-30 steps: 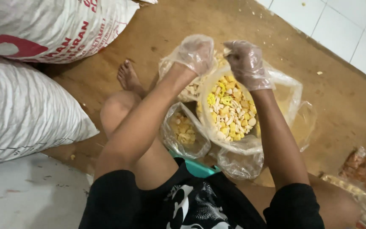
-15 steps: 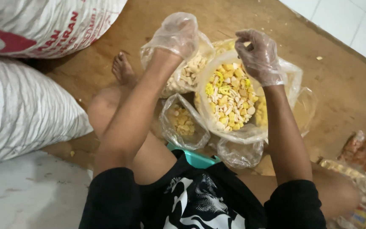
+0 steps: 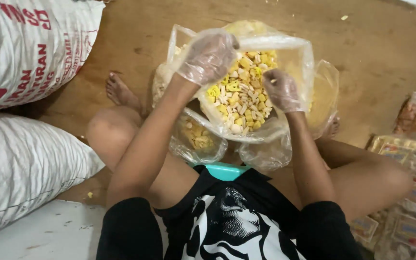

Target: Mixing different varieties of snacks in a large plastic bag by hand

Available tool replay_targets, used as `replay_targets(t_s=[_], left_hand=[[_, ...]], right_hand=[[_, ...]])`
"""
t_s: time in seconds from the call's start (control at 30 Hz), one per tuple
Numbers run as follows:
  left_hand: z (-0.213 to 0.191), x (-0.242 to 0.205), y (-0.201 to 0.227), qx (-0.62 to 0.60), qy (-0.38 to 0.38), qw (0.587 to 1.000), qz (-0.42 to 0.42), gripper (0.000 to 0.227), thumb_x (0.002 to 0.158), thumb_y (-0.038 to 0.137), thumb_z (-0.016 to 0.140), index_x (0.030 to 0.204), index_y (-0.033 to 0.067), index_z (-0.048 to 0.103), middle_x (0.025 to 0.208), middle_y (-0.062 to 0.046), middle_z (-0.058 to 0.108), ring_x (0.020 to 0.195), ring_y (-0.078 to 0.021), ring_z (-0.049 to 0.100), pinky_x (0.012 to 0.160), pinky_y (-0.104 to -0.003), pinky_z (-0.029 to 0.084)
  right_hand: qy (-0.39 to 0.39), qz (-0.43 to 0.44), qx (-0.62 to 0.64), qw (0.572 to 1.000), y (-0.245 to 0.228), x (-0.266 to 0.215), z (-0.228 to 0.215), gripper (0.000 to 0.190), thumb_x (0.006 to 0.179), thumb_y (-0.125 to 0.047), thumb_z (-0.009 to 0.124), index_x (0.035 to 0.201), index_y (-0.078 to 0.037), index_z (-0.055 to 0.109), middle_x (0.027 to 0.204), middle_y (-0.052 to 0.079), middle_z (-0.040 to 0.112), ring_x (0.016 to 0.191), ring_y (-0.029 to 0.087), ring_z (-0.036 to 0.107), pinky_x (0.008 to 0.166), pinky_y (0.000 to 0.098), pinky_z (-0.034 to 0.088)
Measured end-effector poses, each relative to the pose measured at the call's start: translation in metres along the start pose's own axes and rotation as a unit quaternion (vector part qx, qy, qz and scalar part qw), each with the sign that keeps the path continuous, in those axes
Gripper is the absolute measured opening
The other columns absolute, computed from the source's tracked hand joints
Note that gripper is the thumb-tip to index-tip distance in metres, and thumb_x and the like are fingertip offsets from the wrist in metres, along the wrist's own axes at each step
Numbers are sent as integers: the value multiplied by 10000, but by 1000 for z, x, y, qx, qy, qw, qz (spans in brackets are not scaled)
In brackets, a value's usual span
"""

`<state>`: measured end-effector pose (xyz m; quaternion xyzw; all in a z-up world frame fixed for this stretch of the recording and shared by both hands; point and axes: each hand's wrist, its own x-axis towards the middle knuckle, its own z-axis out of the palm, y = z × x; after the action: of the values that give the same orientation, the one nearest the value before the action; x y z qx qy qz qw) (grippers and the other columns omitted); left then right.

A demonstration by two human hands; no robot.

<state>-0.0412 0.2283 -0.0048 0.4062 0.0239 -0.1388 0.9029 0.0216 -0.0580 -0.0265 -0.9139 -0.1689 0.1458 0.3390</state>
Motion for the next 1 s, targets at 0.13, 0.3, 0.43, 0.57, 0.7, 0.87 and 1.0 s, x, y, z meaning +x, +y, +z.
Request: replay_targets(t_s=[0.13,0.3,0.43,0.57,0.7,0.87,1.0], left_hand=[[44,8,-17,-40,-11,999,-25,140,928,210,456,820,199,544,670,47,524,651,-161,590,587,-253,464],[-4,48,-114,348,35,935,-54,68,857,178,549,856,155,613,733,-13,591,744,-228,649,624,-332,528],[-15,46,-139,844,59,532,-27,138,748,112,689,879,93,727,810,-106,702,876,-332,745,675,-457,627],[-37,39,-170,874,64,480,-27,120,812,81,641,822,121,754,764,-93,731,812,-307,762,613,-469,619],[-19,29,-164,895,20,446,-11,126,816,97,651,806,132,772,758,-74,744,821,-282,764,637,-448,624],[-63,48,-191,893,-10,448,-32,122,794,124,708,876,102,795,783,-80,750,850,-320,752,682,-455,608],[-41,52,-167,891,-3,454,-21,105,800,162,709,839,102,785,768,-80,752,825,-312,756,658,-464,610]], right_hand=[[-22,-39,-47,998,45,0,27,247,921,-171,709,1161,-117,731,1026,193,725,905,402,724,808,515,584],[-84,232,70,967,-33,-24,16,469,891,-529,634,1067,-108,741,1105,198,725,1164,416,642,1052,529,445],[-125,112,-15,986,-46,-29,16,422,923,-380,559,1265,-168,689,1173,178,717,1172,400,644,1037,533,481],[-124,247,52,960,-9,-8,63,456,921,-633,546,1222,-330,706,1138,50,755,1158,286,679,1067,423,490],[-161,14,-74,984,-27,-22,38,328,977,-230,546,1266,-134,670,1210,219,681,1157,440,649,1012,533,525],[-169,-1,-90,981,20,-21,67,351,955,-208,597,1305,-178,604,1110,184,700,1135,391,669,1006,524,530],[-194,9,-99,976,14,-14,61,313,956,-187,575,1262,-123,584,1076,211,697,1102,428,672,983,538,535]])
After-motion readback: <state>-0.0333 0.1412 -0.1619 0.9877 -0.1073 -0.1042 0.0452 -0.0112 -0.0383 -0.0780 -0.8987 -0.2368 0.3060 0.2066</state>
